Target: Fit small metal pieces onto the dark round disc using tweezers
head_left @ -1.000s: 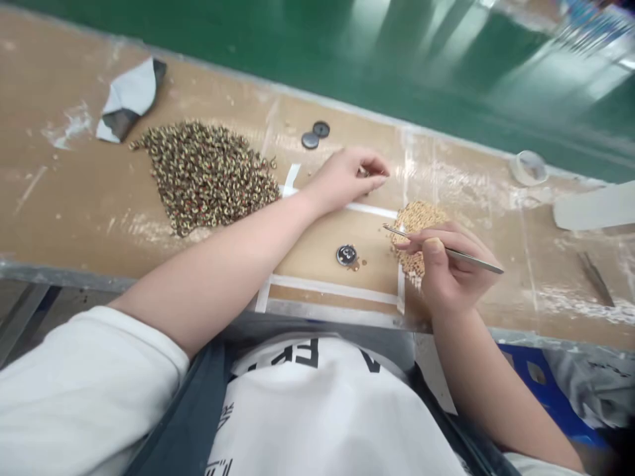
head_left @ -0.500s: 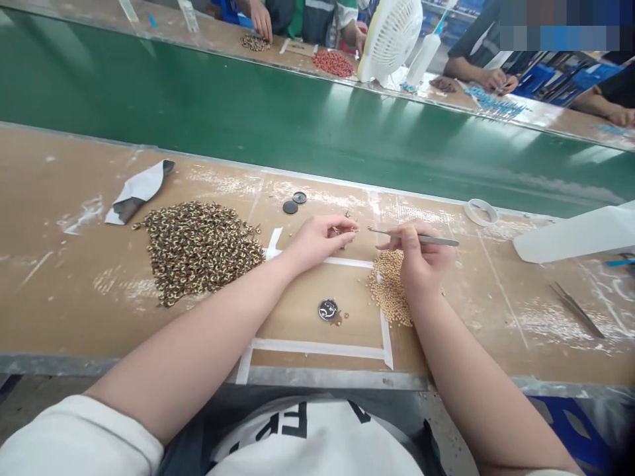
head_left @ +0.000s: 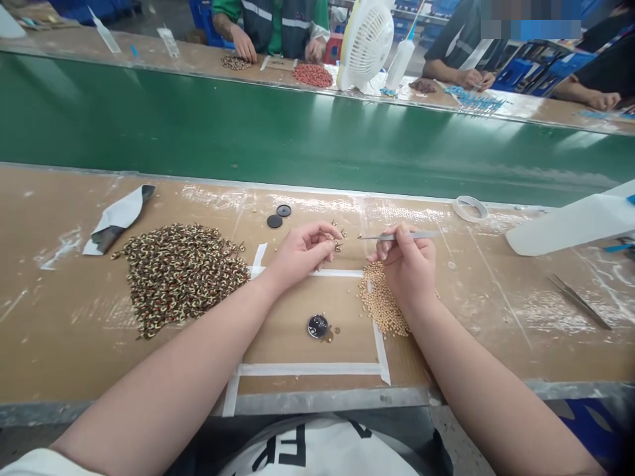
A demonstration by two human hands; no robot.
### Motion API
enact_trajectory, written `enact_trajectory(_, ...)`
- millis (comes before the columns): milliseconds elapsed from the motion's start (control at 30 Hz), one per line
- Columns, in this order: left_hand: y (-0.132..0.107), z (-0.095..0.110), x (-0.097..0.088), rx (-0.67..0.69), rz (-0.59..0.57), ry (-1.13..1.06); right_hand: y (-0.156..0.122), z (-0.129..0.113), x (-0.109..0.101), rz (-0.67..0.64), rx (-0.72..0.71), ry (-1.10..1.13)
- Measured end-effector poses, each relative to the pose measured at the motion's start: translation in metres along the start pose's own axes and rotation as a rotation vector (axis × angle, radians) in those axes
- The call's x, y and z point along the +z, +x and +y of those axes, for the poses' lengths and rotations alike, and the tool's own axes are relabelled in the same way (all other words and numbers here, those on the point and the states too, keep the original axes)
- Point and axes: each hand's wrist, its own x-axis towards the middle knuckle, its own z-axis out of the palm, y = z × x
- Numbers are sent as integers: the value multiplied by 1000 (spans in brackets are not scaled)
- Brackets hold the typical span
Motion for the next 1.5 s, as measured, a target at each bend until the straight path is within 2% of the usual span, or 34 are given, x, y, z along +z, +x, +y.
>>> enact_trajectory(133,-1,2,2,-12,-22,-23,0,-3,2,3,3,32)
enact_trajectory(300,-3,2,5,-36,-57,-43,-4,-5,3,2,-88,-54)
enact_trajectory(500,-2,0,3,-38,-22,6,-9,-4,1,-5,-143,-193)
enact_trajectory(667,-4,2,3,-65,-45,65,-9,-7,3,2,-185,-195)
enact_trajectory(800,-5,1,5,-39,-13,57,-9,-7,3,-20,-202,-210)
enact_trajectory(900,-6,0,5,42,37,169,-10,-5,1,-14,-181,-255)
enact_trajectory(1033,-8,0,2,234,104,411,-10,-4,1,16,-128,-253)
enact_trajectory(1233,-15,1,2,461,97,767,-11,-7,6,55,-68,-249)
enact_trajectory(1367,-17,0,5,565,105,915,-14,-10,8,47,-96,-351)
enact_trajectory(1500,-17,0,7,608,96,953,-16,-13,8,-7,-175,-473)
